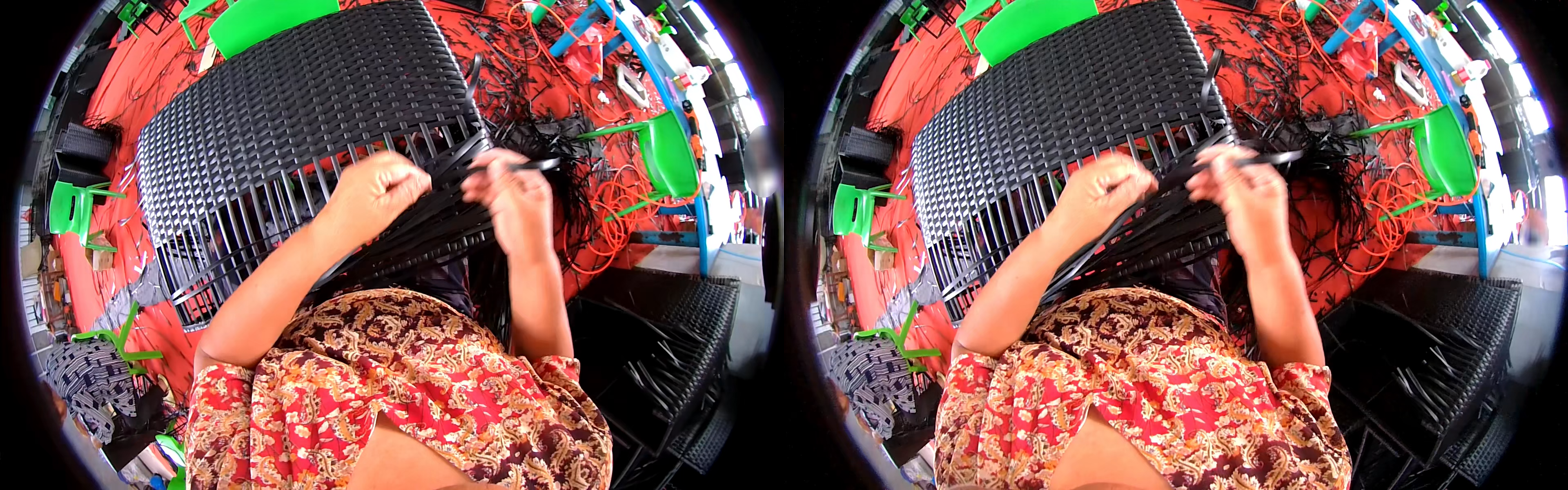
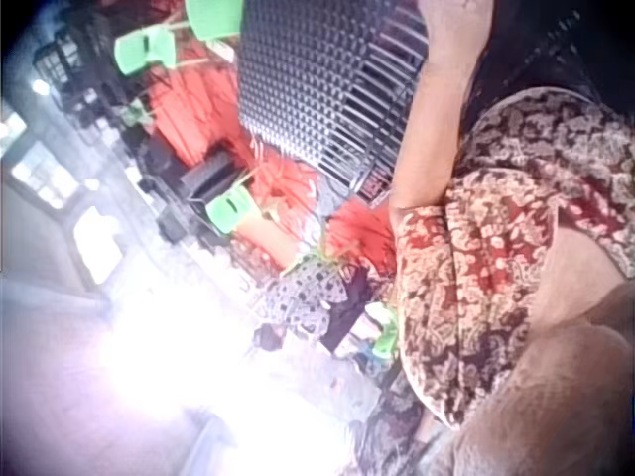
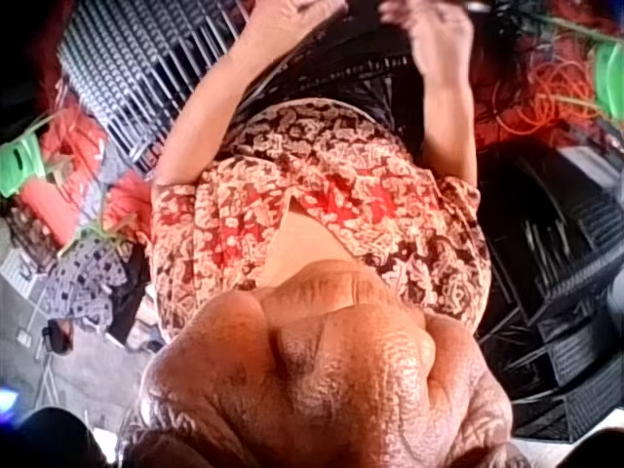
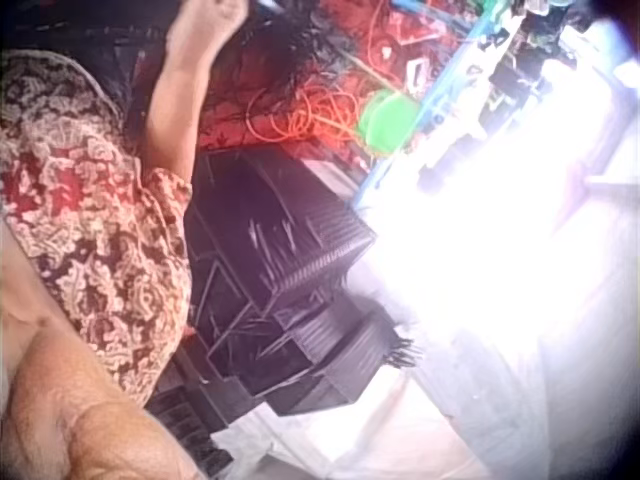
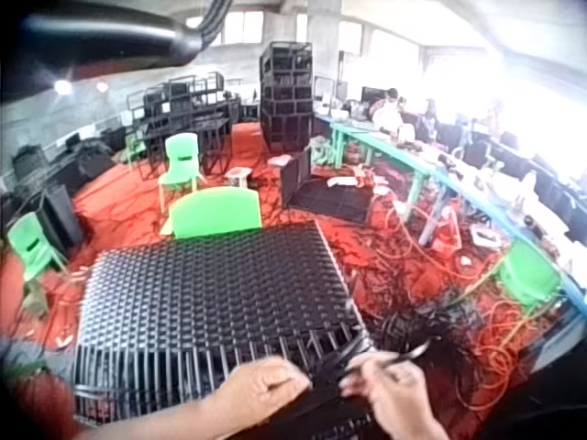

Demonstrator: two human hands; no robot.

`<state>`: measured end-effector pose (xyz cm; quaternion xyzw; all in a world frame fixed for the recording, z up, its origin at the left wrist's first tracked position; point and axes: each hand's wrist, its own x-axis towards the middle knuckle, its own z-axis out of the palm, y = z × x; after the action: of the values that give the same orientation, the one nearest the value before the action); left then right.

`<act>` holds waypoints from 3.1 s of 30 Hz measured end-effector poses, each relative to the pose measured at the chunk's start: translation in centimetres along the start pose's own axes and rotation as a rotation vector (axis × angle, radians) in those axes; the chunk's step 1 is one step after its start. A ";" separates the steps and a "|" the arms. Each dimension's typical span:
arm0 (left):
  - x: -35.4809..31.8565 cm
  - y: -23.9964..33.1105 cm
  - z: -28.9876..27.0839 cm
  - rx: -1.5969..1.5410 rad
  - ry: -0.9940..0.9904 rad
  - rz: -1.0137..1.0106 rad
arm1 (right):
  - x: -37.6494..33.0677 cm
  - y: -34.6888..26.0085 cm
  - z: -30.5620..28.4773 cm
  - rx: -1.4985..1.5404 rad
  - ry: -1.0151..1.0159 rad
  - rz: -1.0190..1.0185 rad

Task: The person weaves black plastic strips through a grid-like frame by hand to assemble a piece of furniture.

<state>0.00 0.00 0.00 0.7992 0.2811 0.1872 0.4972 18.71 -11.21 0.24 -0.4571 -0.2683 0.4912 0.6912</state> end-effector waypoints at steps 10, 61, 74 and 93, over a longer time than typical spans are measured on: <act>9.5 -3.0 4.6 0.923 0.085 0.105 | 8.3 1.4 -3.8 -0.888 0.196 -0.217; 0.6 -6.7 -1.5 0.859 0.349 -0.024 | 10.4 4.9 3.8 -1.153 -0.351 -0.254; 0.6 -8.0 -2.5 0.251 0.396 -0.037 | 9.7 6.7 6.0 -1.151 -0.368 -0.421; -2.1 -8.3 -3.9 0.478 0.415 -0.121 | 9.0 8.1 7.8 -1.193 -0.435 -0.447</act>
<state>-6.02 4.25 -5.86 0.8198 0.4597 0.2450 0.2379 12.13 0.77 -4.28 -0.5847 -0.7150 0.1847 0.3358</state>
